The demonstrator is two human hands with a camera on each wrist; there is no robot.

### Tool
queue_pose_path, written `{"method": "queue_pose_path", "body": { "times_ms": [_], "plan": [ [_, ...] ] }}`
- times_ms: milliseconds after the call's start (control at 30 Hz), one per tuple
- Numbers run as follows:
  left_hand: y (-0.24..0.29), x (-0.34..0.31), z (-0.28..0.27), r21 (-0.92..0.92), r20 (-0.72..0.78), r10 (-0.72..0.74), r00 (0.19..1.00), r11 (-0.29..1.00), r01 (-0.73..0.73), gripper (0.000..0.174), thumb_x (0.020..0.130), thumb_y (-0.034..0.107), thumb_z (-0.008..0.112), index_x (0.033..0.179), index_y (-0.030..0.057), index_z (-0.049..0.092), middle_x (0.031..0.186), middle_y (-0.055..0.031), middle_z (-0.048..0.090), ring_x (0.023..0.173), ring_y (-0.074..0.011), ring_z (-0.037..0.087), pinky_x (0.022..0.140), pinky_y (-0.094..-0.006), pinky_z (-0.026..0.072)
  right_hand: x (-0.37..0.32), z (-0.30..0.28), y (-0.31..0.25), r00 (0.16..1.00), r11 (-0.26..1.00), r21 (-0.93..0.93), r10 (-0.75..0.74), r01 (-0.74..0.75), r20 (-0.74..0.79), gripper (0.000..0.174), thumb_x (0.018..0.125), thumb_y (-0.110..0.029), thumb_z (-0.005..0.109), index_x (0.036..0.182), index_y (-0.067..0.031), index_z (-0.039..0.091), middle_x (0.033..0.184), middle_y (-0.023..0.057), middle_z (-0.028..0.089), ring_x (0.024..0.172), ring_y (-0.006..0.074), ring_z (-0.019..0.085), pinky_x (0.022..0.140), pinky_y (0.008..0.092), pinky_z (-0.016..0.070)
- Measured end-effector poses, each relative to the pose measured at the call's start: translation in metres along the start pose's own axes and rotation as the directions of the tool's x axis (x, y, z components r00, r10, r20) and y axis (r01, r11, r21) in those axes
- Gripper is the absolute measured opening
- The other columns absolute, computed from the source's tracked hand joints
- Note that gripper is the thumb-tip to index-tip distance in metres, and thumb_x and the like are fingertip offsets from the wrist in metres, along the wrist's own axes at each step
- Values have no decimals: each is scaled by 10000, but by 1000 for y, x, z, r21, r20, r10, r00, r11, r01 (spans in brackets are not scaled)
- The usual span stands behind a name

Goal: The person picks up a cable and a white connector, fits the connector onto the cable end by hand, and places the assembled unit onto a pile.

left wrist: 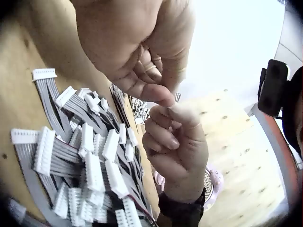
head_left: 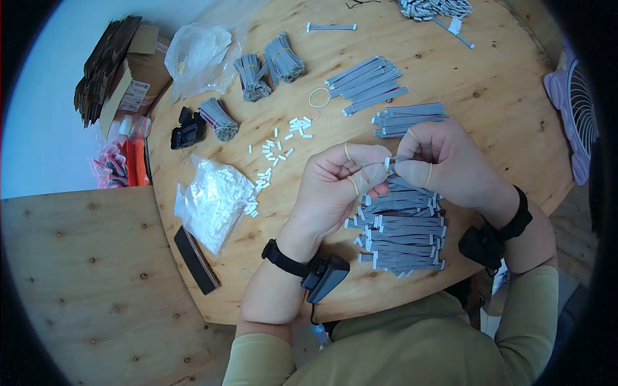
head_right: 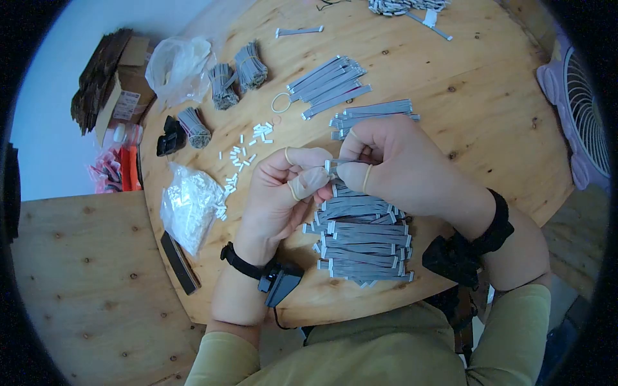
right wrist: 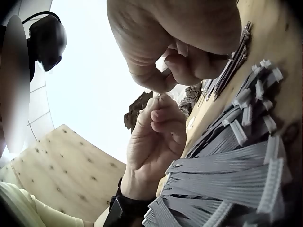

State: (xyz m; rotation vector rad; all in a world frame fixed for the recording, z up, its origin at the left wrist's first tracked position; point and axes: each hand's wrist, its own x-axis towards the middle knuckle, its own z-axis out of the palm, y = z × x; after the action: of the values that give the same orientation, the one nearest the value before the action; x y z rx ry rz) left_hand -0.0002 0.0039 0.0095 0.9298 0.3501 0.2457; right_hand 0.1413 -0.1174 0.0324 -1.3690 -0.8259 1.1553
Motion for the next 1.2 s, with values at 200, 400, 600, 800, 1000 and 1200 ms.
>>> {"method": "queue_pose_path", "body": {
  "times_ms": [200,400,600,800,1000,1200],
  "plan": [
    [-3,1,0,150,13,72,997,986,-73,176,785,26,577,960,3,569,830,-78,616,672,-111,586,576,-210,473,0,0,0,1000,999,-47,-1,0,-19,57,715,-21,592,693,-3,542,631,-15,508,572,37,451,502,189,370],
    [-2,-1,-1,159,15,85,996,983,-86,183,788,36,577,967,1,569,827,-76,616,667,-105,581,573,-211,469,0,2,4,1000,1000,18,-2,2,-7,58,724,-29,585,696,0,542,638,-13,516,575,36,455,504,190,374],
    [-2,0,-1,153,25,92,995,984,-94,183,791,40,574,970,1,573,827,-76,617,664,-103,580,572,-210,469,1,2,4,1000,999,39,-20,19,10,56,745,-36,570,710,-1,543,647,-16,523,585,33,463,513,188,384],
    [-3,0,2,95,-16,104,994,990,-102,166,775,17,578,937,-17,563,802,-115,610,653,-141,593,574,-217,483,2,3,5,1000,998,61,-21,21,-2,39,760,-16,553,724,-5,544,664,-15,536,599,30,477,521,183,392],
    [-4,0,4,63,-22,106,994,993,-105,166,777,8,572,940,-15,564,816,-112,609,661,-143,593,572,-218,481,2,5,6,999,995,97,-35,35,-6,46,769,-18,555,727,-3,544,673,-13,541,603,28,482,524,179,395],
    [-3,-2,4,79,-27,95,995,993,-93,185,772,-2,573,956,-16,570,821,-118,608,672,-147,593,587,-220,479,2,6,5,999,994,97,-47,47,7,48,768,-12,559,724,-2,547,677,-10,545,609,32,491,534,181,405]
  ]
}}
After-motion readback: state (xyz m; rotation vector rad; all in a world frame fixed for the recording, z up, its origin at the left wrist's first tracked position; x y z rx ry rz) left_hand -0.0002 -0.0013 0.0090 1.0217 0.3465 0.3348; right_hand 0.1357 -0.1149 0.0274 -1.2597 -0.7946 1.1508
